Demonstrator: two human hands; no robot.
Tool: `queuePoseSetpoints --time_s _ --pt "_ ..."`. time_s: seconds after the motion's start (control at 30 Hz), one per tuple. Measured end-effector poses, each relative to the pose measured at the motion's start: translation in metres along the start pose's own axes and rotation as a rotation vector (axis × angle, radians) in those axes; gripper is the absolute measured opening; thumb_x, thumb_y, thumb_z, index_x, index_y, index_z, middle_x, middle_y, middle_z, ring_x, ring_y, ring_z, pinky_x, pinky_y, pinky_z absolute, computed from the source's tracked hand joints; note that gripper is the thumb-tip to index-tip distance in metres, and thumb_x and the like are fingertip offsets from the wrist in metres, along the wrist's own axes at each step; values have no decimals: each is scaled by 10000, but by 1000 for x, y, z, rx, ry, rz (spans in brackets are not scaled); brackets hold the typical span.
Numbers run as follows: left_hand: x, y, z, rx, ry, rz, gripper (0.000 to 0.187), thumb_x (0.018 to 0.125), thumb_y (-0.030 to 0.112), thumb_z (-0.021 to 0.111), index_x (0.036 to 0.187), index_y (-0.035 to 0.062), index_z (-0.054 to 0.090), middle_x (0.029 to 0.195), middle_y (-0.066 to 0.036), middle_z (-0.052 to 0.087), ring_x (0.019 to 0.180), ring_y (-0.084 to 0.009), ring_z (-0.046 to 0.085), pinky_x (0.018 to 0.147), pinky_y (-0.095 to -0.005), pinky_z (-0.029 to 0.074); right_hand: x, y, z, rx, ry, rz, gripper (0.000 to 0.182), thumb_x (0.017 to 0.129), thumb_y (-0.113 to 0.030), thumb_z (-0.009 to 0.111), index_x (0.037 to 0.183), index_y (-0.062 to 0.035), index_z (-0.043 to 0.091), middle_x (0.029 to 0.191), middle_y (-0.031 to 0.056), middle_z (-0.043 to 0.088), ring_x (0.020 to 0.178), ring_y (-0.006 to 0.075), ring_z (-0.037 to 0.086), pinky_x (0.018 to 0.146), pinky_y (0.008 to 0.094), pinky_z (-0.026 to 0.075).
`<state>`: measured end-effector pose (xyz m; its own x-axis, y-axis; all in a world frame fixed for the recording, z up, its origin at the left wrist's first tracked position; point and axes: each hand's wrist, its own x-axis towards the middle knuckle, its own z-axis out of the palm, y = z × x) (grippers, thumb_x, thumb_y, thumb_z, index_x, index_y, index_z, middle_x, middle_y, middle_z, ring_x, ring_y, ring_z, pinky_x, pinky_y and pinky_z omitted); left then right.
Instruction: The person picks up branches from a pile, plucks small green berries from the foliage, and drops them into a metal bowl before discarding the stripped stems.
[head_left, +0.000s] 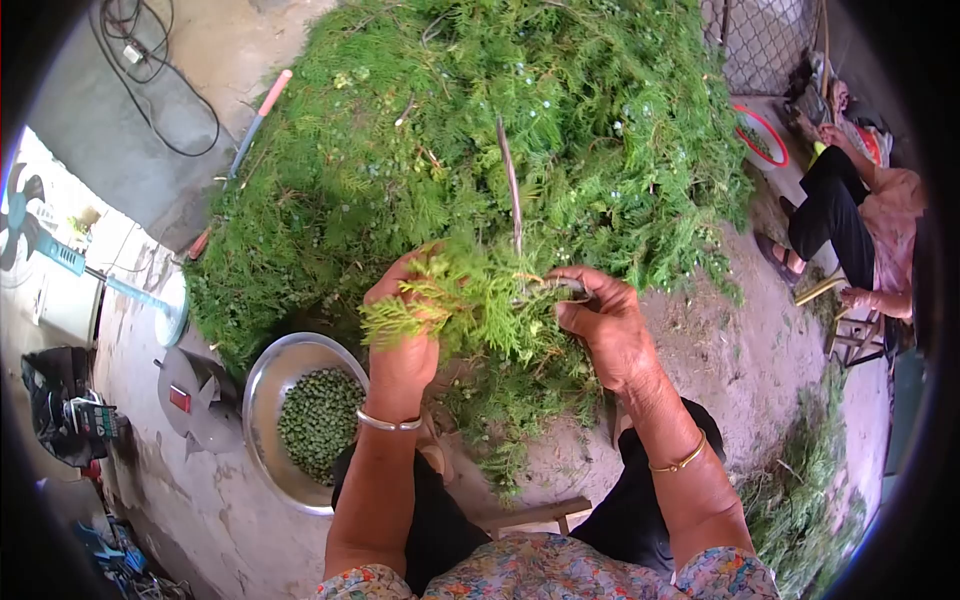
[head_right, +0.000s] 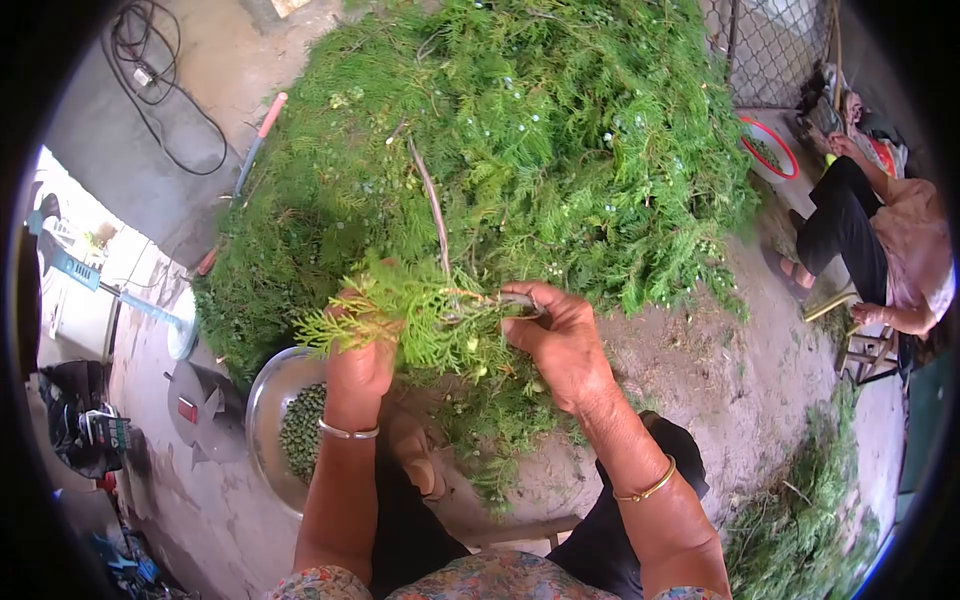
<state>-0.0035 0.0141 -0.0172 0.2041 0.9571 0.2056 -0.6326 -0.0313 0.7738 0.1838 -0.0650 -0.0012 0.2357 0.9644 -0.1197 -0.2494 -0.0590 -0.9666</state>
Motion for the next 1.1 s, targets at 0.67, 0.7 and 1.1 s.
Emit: queuePoseSetpoints --time_s 0.67,0.7,1.1 --pt "-5 35 5 -177 10 -184 176 834 69 597 998 4 597 916 -115 629 857 -268 633 621 -316 494 4 15 9 -80 198 -2 239 777 -5 610 1014 24 611 781 2 597 646 50 483 604 213 416" --pt "-5 33 5 -177 13 -185 176 834 69 597 998 4 597 916 -115 629 857 -268 633 621 -316 494 3 14 9 -143 155 -25 253 769 -6 616 1019 29 605 799 16 608 668 57 502 622 214 429" --pt "-5 26 -5 -67 100 -312 157 812 -14 597 969 -12 602 873 -134 645 789 -254 645 624 -313 521 -6 0 10 -596 -366 -23 407 700 -105 739 1036 69 588 839 142 657 816 171 620 721 291 504"
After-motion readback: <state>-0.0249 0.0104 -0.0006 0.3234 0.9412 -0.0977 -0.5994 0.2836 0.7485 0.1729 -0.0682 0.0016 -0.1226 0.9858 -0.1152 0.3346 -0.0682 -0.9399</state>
